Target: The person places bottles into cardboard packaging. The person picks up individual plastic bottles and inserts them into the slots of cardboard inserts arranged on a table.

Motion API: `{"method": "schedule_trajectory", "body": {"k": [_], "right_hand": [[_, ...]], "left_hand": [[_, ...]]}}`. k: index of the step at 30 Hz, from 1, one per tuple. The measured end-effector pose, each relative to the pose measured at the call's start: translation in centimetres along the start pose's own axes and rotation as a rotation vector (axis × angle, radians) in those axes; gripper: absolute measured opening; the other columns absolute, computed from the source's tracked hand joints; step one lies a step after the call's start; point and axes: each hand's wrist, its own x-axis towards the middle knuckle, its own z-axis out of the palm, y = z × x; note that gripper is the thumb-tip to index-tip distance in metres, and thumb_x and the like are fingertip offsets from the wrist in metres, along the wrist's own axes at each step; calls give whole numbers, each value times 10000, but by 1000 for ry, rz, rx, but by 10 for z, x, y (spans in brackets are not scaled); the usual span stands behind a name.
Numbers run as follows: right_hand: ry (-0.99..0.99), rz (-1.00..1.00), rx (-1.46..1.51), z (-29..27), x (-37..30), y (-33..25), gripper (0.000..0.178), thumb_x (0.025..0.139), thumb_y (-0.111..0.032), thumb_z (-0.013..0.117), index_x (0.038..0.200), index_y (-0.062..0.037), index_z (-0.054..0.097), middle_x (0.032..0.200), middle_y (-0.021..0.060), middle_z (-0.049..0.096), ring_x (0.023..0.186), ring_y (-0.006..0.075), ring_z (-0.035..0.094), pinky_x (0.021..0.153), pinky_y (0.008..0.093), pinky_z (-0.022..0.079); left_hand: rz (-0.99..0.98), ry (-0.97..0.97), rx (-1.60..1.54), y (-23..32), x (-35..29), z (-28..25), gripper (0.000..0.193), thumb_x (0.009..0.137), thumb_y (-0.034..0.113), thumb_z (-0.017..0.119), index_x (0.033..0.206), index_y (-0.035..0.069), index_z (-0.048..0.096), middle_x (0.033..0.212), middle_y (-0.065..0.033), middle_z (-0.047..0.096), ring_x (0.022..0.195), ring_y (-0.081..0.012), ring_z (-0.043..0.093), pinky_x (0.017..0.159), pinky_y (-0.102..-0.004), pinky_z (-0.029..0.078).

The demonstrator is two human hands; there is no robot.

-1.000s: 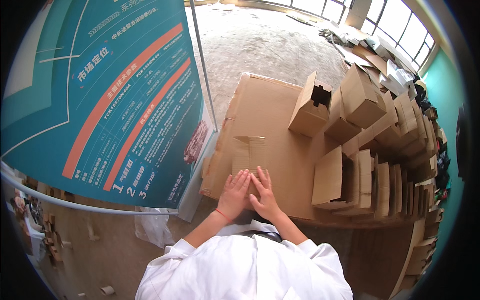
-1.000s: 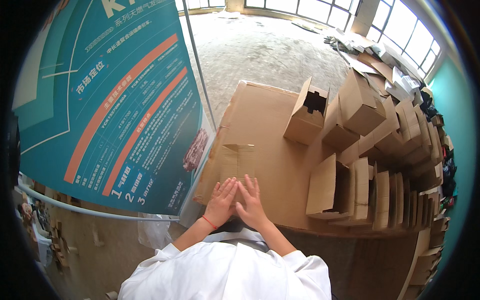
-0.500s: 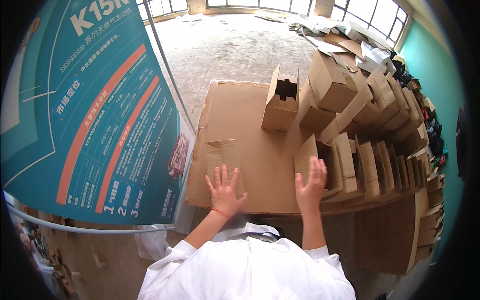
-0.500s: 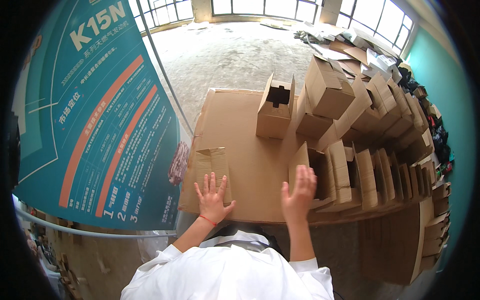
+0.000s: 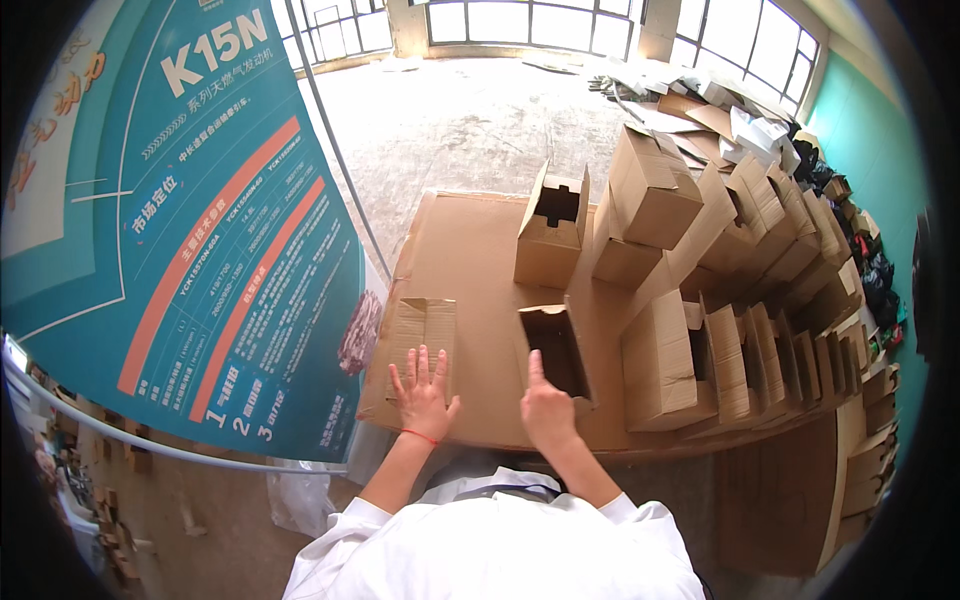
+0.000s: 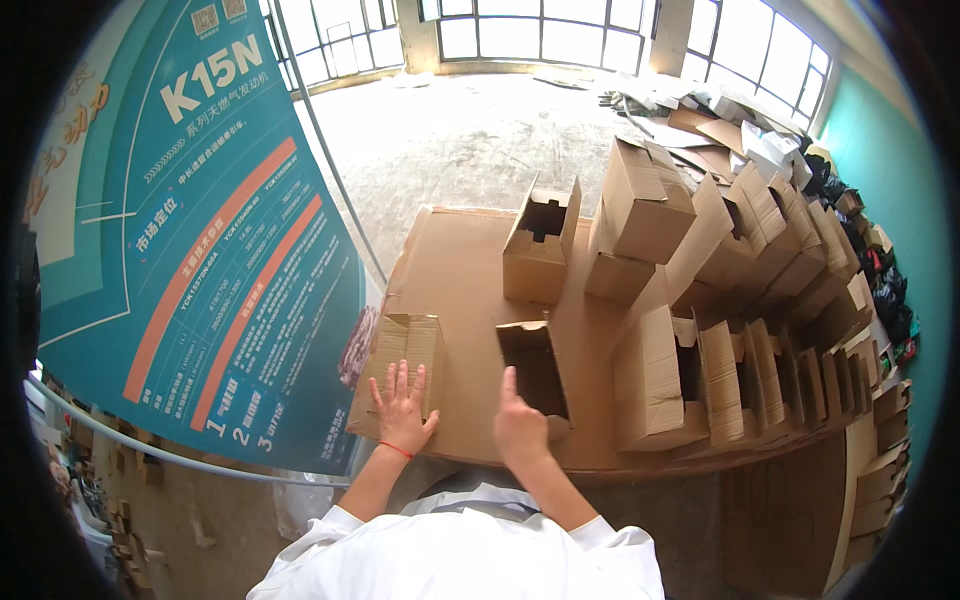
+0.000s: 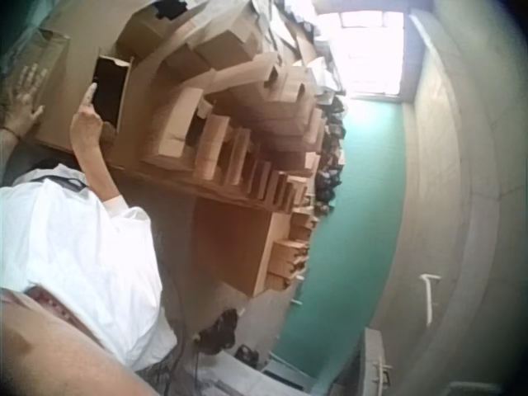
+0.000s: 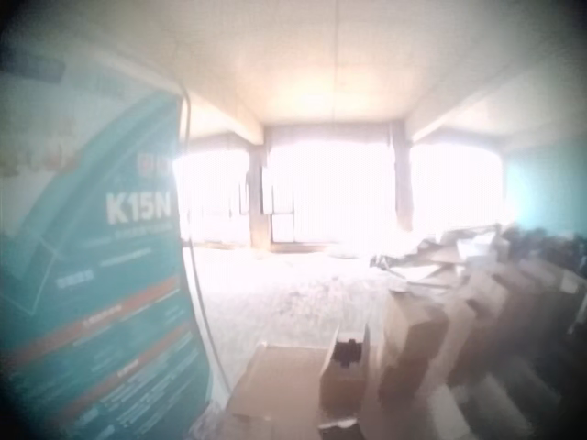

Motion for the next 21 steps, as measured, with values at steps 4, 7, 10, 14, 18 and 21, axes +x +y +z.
{"method": "schedule_trajectory", "body": {"k": [4, 7, 10, 14, 18, 21], "right_hand": [[-90, -101, 82, 0, -6, -23, 660, 795, -41, 574, 1397, 88, 335, 816, 202, 625, 688, 350, 654, 606, 421, 547], [33, -334, 274, -9, -16, -20, 537, 801, -25, 581, 1299, 106, 429, 845, 218, 615, 794, 352, 648, 683, 416, 541], [58, -308, 323, -26, -28, -6, 330, 793, -25, 617, 1115, 44, 601, 967, 200, 638, 904, 346, 640, 749, 395, 539], [232, -319, 67, -63, -43, 12, 268, 786, -103, 670, 1048, -46, 675, 1149, 126, 640, 1122, 295, 578, 984, 418, 438], [179, -268, -26, -61, -46, 60, 231, 805, -117, 666, 1026, -56, 683, 1205, 105, 617, 1193, 273, 534, 1051, 418, 381], [212, -223, 73, -42, -48, 74, 159, 805, -60, 650, 961, -57, 680, 1142, 109, 632, 1102, 283, 575, 955, 396, 450]], "left_hand": [[214, 317, -546, 34, -3, -6, 799, 917, 348, 554, 1516, 17, 140, 1506, -219, 316, 1401, -347, 307, 1165, -424, 180], [102, 186, -1128, 76, -2, -11, 822, 966, 406, 491, 1520, 17, 24, 1483, -267, 320, 1393, -368, 315, 1137, -418, 255], [22, 174, -1037, 87, 11, 3, 804, 930, 191, 522, 1519, 31, -2, 1481, -252, 334, 1362, -366, 364, 1107, -399, 312], [78, -181, -1122, 90, 27, 4, 732, 903, 101, 503, 1528, 71, 122, 1493, -203, 349, 1353, -298, 397, 1095, -370, 330], [74, -374, -1287, 82, 27, 47, 654, 894, 95, 503, 1501, 81, 261, 1509, -195, 329, 1374, -306, 367, 1105, -374, 304], [-20, -300, -1280, 86, 23, 47, 617, 908, 155, 510, 1483, 62, 304, 1537, -235, 241, 1419, -351, 266, 1127, -397, 257]]}}
